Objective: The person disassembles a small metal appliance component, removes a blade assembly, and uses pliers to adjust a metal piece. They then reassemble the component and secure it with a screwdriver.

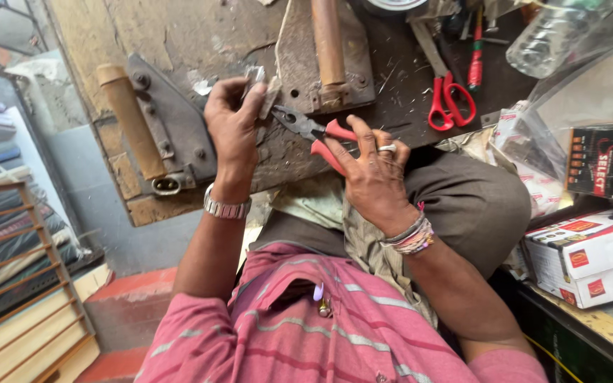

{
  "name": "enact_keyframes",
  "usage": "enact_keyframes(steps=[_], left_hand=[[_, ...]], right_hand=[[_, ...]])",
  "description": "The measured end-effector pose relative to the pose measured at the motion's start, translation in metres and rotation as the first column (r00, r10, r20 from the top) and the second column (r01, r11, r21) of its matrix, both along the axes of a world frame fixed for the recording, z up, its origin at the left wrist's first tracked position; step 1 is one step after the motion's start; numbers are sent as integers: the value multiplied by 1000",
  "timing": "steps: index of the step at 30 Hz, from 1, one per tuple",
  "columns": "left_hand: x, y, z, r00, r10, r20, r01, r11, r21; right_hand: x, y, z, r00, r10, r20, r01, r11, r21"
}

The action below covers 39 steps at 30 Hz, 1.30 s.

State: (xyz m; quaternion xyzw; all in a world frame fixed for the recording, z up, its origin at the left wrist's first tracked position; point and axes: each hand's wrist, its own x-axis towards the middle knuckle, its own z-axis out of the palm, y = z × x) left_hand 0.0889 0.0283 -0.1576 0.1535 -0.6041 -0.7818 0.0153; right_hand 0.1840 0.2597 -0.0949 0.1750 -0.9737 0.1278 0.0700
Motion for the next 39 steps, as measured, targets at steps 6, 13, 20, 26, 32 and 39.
enact_keyframes(steps=[6, 13, 20, 26, 32, 39], left_hand=[[5, -15, -1, 992, 99, 76, -112, 975, 191], [25, -4, -17, 945, -77, 317, -77, 892, 446], [40, 16, -27, 915, -177, 362, -27, 869, 494], [53, 33, -25, 889, -240, 391, -21, 830, 557], [54, 40, -23, 892, -239, 384, -22, 826, 564], [53, 41, -26, 887, -227, 403, -33, 838, 545]], right_hand=[[-10, 55, -6, 917, -178, 358, 302, 895, -329], [-32, 77, -47, 847, -479, 230, 464, 878, 117], [-42, 30, -37, 972, -233, -24, 231, 969, -84], [-27, -19, -31, 986, 20, 164, 99, 724, -682], [-28, -22, -32, 964, -4, 266, 202, 658, -726], [-28, -17, -31, 925, 35, 379, 294, 568, -769]])
